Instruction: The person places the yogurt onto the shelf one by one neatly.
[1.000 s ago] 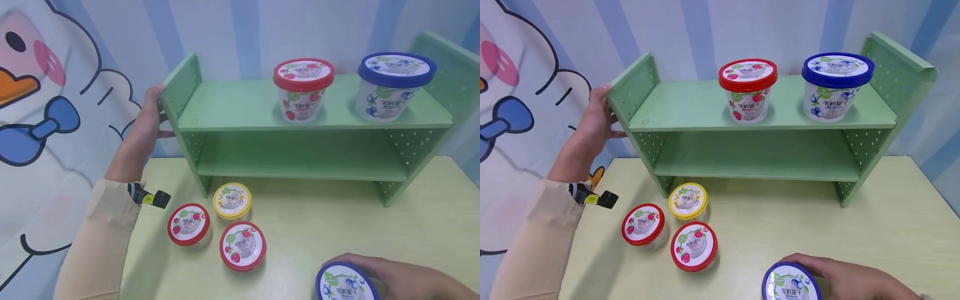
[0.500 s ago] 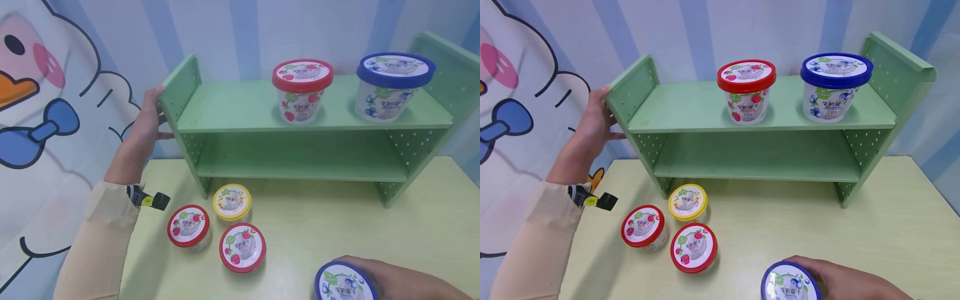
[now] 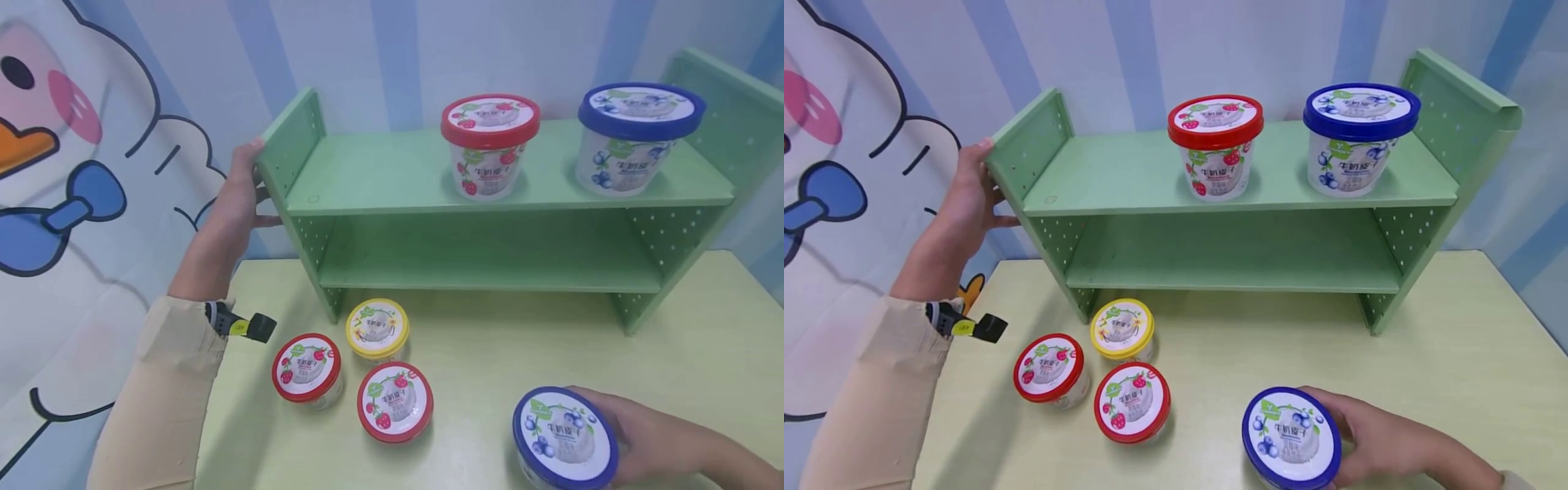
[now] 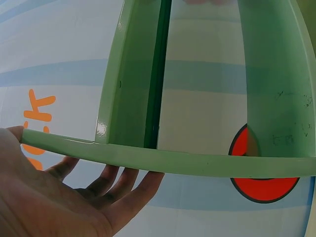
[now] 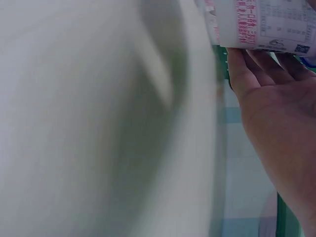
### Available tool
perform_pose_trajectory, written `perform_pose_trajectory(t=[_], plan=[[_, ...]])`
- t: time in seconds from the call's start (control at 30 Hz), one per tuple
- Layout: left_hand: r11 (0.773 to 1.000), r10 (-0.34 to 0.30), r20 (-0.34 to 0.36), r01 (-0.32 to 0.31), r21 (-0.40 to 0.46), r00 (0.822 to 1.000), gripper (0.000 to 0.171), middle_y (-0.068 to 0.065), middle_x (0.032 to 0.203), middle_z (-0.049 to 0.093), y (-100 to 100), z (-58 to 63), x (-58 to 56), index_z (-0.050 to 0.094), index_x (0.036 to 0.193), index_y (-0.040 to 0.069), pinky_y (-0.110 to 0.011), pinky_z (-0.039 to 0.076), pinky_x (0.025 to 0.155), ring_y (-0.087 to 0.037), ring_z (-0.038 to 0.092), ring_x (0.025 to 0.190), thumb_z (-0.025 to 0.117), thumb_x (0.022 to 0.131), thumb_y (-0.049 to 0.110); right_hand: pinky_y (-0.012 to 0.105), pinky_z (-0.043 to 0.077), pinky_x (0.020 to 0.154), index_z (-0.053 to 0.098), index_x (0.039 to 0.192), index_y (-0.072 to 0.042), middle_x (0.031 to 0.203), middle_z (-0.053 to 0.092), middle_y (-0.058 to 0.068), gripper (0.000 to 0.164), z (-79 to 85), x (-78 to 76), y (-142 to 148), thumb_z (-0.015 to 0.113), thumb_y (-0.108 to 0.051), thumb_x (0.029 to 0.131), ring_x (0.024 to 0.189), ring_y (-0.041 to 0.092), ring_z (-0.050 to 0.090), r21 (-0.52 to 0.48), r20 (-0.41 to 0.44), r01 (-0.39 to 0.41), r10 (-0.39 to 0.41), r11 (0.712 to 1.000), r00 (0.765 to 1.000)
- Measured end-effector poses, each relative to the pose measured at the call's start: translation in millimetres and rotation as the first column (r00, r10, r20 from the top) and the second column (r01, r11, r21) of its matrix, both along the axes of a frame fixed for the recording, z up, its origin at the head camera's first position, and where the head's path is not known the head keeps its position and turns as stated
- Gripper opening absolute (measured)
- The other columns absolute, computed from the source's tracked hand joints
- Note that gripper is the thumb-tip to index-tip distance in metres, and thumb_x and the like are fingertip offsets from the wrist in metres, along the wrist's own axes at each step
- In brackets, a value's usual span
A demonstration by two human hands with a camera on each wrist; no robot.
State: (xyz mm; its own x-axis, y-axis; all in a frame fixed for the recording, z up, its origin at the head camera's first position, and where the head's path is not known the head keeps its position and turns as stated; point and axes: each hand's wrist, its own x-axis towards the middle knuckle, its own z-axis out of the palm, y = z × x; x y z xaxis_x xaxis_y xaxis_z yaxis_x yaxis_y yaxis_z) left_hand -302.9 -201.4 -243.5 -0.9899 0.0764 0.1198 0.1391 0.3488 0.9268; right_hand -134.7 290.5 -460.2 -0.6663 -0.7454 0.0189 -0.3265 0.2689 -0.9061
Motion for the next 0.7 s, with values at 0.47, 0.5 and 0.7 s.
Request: perform_pose_trajectory(t=[0.47, 0.5, 0.7], plan=[[1.000, -0.013, 0.001, 0.013, 0.005, 1.000, 0.069, -0.003, 0.142, 0.046, -3, 2.8, 2.1, 0.049, 0.140, 0.029, -0.063, 0.041, 0.095, -0.027, 0.045, 0.130, 0.018, 0.095, 0.072, 0.024, 0.035, 0.104, 0.028, 0.150, 0.003, 0.144, 0.046, 0.012, 0.096, 21.8, -26.0, -9, 0.078, 0.012, 0.069, 0.131, 0.015, 0.043, -0.259, 0.014, -0.062, 0.068, 0.964, 0.998], [1.000, -0.013, 0.002, 0.013, 0.004, 1.000, 0.069, -0.002, 0.142, 0.046, -3, 3.2, 2.1, 0.049, 0.140, 0.029, -0.063, 0.041, 0.095, -0.027, 0.045, 0.130, 0.018, 0.095, 0.072, 0.025, 0.035, 0.104, 0.028, 0.150, 0.003, 0.144, 0.047, 0.011, 0.095, 23.7, -26.8, -10, 0.078, 0.011, 0.069, 0.131, 0.015, 0.043, -0.257, 0.021, -0.057, 0.065, 0.965, 0.998], [1.000, -0.007, 0.005, 0.007, 0.002, 1.000, 0.068, -0.002, 0.143, 0.044, -4, 3.6, 0.3, 0.049, 0.140, 0.030, -0.063, 0.041, 0.095, -0.028, 0.045, 0.129, 0.019, 0.095, 0.072, 0.028, 0.038, 0.102, 0.030, 0.149, 0.003, 0.141, 0.049, 0.011, 0.096, 30.7, -31.5, -18, 0.078, 0.011, 0.065, 0.128, 0.017, 0.046, -0.252, -0.036, -0.058, 0.051, 0.966, 0.998]])
